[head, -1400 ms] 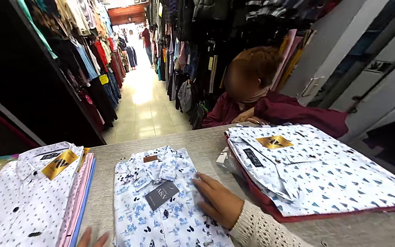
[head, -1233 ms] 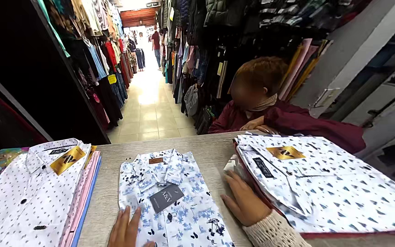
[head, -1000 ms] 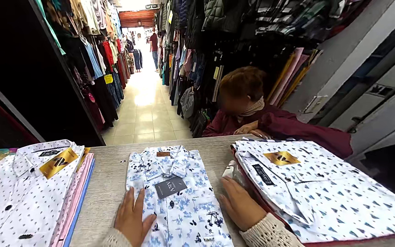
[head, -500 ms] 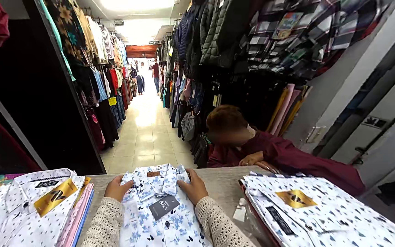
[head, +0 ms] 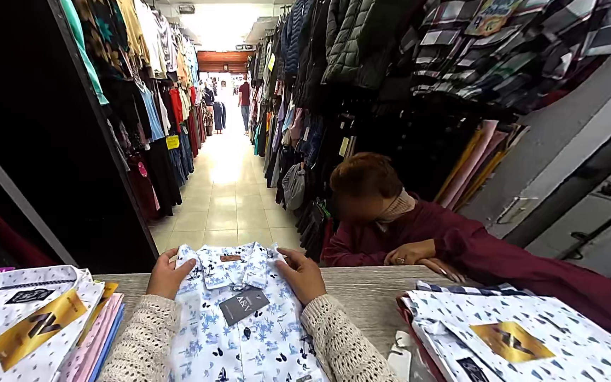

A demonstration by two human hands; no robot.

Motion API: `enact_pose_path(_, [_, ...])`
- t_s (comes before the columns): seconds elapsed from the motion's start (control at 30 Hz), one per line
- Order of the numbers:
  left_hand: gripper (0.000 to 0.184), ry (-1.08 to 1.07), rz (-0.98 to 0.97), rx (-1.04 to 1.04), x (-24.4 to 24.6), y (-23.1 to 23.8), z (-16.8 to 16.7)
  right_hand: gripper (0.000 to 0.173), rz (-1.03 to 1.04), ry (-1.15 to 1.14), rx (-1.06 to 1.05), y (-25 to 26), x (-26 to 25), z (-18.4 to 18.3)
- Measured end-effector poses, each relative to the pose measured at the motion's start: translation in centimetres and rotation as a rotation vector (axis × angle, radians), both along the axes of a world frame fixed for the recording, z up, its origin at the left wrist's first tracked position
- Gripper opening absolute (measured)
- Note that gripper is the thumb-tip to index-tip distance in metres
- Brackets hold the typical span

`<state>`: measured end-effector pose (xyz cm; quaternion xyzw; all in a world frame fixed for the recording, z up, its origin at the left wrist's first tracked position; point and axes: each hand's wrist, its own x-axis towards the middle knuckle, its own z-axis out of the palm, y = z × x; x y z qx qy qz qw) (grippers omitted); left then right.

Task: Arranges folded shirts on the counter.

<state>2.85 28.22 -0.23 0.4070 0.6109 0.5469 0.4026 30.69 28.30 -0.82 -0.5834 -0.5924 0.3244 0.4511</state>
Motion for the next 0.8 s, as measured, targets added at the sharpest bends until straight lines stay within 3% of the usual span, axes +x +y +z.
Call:
enact_pose_path(0.07, [0.036,-0.053,-0.137,-0.031,0.2,-0.6,0.3,0.029,0.023,-0.044,-0.026,-0.1,0.1,0.2])
enact_pose_path(0.17, [0.012,-0.101,-0.237,-0.037,2.9,-3.3,3.5,0.023,-0.02,0.0,-0.001,-0.2,0.1,0.1])
enact_pose_path(0.3, [0.02,-0.137,-0.101,-0.251,4.6,-6.0,7.0,0.047,-0.063,0.142,0.038,-0.1,0.5,-0.3])
enact_pose_path(0.33, [0.018,-0.165,-0.223,-0.043,2.4,-5.0,3.8,0.055,-0.056,0.167,0.019,-0.1,0.6,-0.2])
enact_pose_path(0.4, [0.016,-0.297,-0.26,0.118,0.9,-3.0,1.1,0.064,-0.037,0.187,-0.014,-0.4,0.6,0.2])
enact_pose_path(0.53, [0.021,-0.329,-0.268,0.24,1.0,-4.4,3.0,0.057,0.031,0.24,0.002,-1.0,0.5,0.5])
enact_pose_path(0.63, [0.026,-0.378,-0.387,0.41,1.3,-6.2,4.5,0.067,0.09,0.274,-0.012,-2.0,0.9,0.7])
enact_pose_path(0.8, [0.021,-0.411,-0.817,0.661,0.0,-8.7,5.9,0.059,0.345,0.368,0.005,-5.9,1.1,3.8])
